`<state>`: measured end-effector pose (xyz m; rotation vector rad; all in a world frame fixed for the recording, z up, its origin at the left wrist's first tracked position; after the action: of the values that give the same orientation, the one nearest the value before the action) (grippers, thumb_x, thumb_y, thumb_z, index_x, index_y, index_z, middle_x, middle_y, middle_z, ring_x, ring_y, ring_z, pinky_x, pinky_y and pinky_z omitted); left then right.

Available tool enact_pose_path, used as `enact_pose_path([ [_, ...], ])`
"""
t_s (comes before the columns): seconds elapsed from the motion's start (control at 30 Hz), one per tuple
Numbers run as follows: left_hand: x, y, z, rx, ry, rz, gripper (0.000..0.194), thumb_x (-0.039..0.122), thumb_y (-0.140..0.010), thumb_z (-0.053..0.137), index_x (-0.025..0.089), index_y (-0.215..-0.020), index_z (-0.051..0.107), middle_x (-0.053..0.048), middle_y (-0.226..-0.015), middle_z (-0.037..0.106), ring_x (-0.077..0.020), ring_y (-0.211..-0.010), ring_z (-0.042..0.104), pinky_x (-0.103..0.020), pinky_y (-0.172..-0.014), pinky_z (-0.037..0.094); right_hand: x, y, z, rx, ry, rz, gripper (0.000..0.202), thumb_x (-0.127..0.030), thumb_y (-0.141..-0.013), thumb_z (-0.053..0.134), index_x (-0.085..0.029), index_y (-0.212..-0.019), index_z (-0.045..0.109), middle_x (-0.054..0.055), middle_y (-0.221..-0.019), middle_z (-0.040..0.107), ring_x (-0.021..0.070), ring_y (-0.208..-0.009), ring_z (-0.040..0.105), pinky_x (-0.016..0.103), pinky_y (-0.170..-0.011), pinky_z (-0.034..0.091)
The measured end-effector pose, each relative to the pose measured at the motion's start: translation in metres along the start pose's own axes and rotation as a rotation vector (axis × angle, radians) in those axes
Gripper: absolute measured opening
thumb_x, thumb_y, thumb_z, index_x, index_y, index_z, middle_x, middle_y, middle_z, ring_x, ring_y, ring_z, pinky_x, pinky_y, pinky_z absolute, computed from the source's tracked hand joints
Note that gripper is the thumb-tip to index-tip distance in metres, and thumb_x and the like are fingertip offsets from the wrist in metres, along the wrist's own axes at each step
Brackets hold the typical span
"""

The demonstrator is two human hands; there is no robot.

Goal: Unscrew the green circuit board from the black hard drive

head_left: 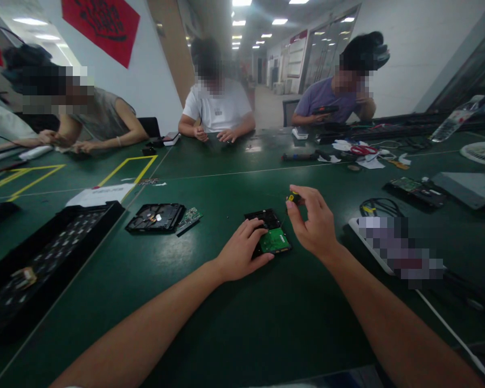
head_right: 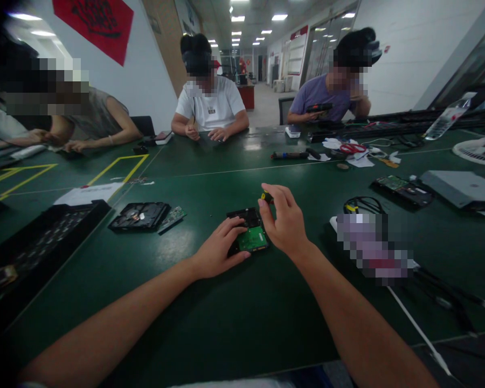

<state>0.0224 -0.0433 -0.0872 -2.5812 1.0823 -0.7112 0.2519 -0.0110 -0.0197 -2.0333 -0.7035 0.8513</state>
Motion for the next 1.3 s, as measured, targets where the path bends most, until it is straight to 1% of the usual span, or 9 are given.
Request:
enact_pose_path([
  [0.17, -0.0019, 0.0006, 0.0016, -0.006, -0.001, -0.002, 0.062, 0.054, -0.098, 0.067, 0.018, -0.145, 0.05, -0.02, -0.155, 0.049, -0.0378, -0.15, 0.044, -0.062, -0.128, 0.036, -0.0036, -0.0025, -0.0024, 0.024, 0.036, -0.021, 0.03, -0.024, -0.102, 0.061, -0.025, -0.132, 0.063, 0.011, -0.116, 0.066, 0.0265, -0.107, 0.068, 0.045, -0.09, 0.062],
  [0.3, -0.0023, 0.0008, 0.0014, -0.007, 0.008, -0.006, 0.061, 0.054, -0.098, 0.067, 0.019, -0.145, 0.051, -0.02, -0.156, 0.049, -0.0377, -0.151, 0.044, -0.062, -0.128, 0.035, -0.0018, -0.0008, -0.0011, 0.005, 0.018, -0.016, 0.033, -0.02, -0.106, 0.05, -0.024, -0.138, 0.059, 0.012, -0.125, 0.069, 0.0265, -0.115, 0.069, 0.048, -0.101, 0.059],
  [0.43, -0.0012, 0.0006, 0.0002, -0.016, 0.011, -0.018, 0.061, 0.054, -0.098, 0.067, 0.02, -0.146, 0.051, -0.019, -0.157, 0.048, -0.0385, -0.152, 0.043, -0.064, -0.127, 0.035, -0.0003, 0.0012, 0.0, -0.034, -0.017, 0.035, 0.037, -0.02, -0.108, 0.044, -0.026, -0.144, 0.055, 0.012, -0.134, 0.068, 0.0251, -0.112, 0.072, 0.049, -0.105, 0.058],
  [0.7, -0.0018, 0.0003, 0.0007, -0.014, 0.02, -0.016, 0.061, 0.053, -0.097, 0.068, 0.02, -0.145, 0.051, -0.019, -0.156, 0.049, -0.0383, -0.151, 0.043, -0.063, -0.127, 0.036, -0.0029, -0.0027, -0.0035, 0.028, 0.061, -0.016, 0.026, -0.029, -0.103, 0.062, -0.028, -0.128, 0.065, 0.01, -0.113, 0.065, 0.0268, -0.104, 0.067, 0.047, -0.089, 0.061],
  [0.87, -0.0028, 0.0009, 0.0023, -0.008, 0.009, -0.015, 0.062, 0.054, -0.097, 0.068, 0.019, -0.145, 0.052, -0.02, -0.157, 0.048, -0.0382, -0.152, 0.043, -0.063, -0.128, 0.034, 0.0011, 0.0008, -0.0009, 0.006, 0.021, 0.011, 0.034, -0.024, -0.106, 0.05, -0.028, -0.139, 0.059, 0.012, -0.128, 0.069, 0.0279, -0.116, 0.068, 0.049, -0.098, 0.06],
  [0.97, -0.0018, 0.0009, 0.0016, -0.013, -0.002, -0.015, 0.062, 0.054, -0.098, 0.067, 0.018, -0.145, 0.051, -0.021, -0.157, 0.048, -0.038, -0.152, 0.043, -0.062, -0.128, 0.034, 0.0015, 0.0027, 0.0006, -0.007, 0.006, 0.046, 0.039, -0.025, -0.107, 0.051, -0.028, -0.146, 0.054, 0.012, -0.133, 0.07, 0.0266, -0.111, 0.071, 0.049, -0.099, 0.06],
  [1.07, -0.0008, 0.0007, 0.0005, -0.013, 0.002, -0.018, 0.062, 0.054, -0.098, 0.067, 0.019, -0.146, 0.051, -0.02, -0.157, 0.048, -0.0384, -0.152, 0.043, -0.064, -0.127, 0.035, -0.0011, 0.0017, 0.0, -0.017, 0.004, 0.041, 0.039, -0.029, -0.106, 0.056, -0.028, -0.145, 0.055, 0.011, -0.128, 0.071, 0.0251, -0.103, 0.072, 0.046, -0.094, 0.061],
  [1.2, -0.0007, 0.0003, 0.0002, -0.017, 0.005, -0.017, 0.062, 0.055, -0.098, 0.067, 0.019, -0.146, 0.051, -0.02, -0.156, 0.048, -0.0382, -0.152, 0.043, -0.064, -0.128, 0.034, -0.0053, -0.0025, -0.0035, 0.02, 0.033, -0.007, 0.029, -0.032, -0.103, 0.064, -0.028, -0.131, 0.063, 0.009, -0.112, 0.068, 0.0251, -0.097, 0.068, 0.044, -0.086, 0.062],
  [1.3, -0.0002, 0.0001, -0.0002, -0.013, 0.005, -0.012, 0.061, 0.055, -0.098, 0.066, 0.019, -0.145, 0.051, -0.02, -0.156, 0.049, -0.0379, -0.151, 0.043, -0.063, -0.128, 0.035, -0.006, -0.0036, -0.0046, 0.039, 0.048, -0.015, 0.026, -0.028, -0.105, 0.057, -0.027, -0.13, 0.064, 0.011, -0.112, 0.067, 0.0264, -0.103, 0.068, 0.046, -0.089, 0.061],
])
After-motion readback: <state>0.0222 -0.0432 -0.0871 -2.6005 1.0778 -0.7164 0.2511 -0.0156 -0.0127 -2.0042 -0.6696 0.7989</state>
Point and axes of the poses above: each hand's wrist, its own y-axis away from the middle knuckle, its own z-axis out of the palm, x = y × z, the point moved 1 cm from there along -y, towards the middle knuckle
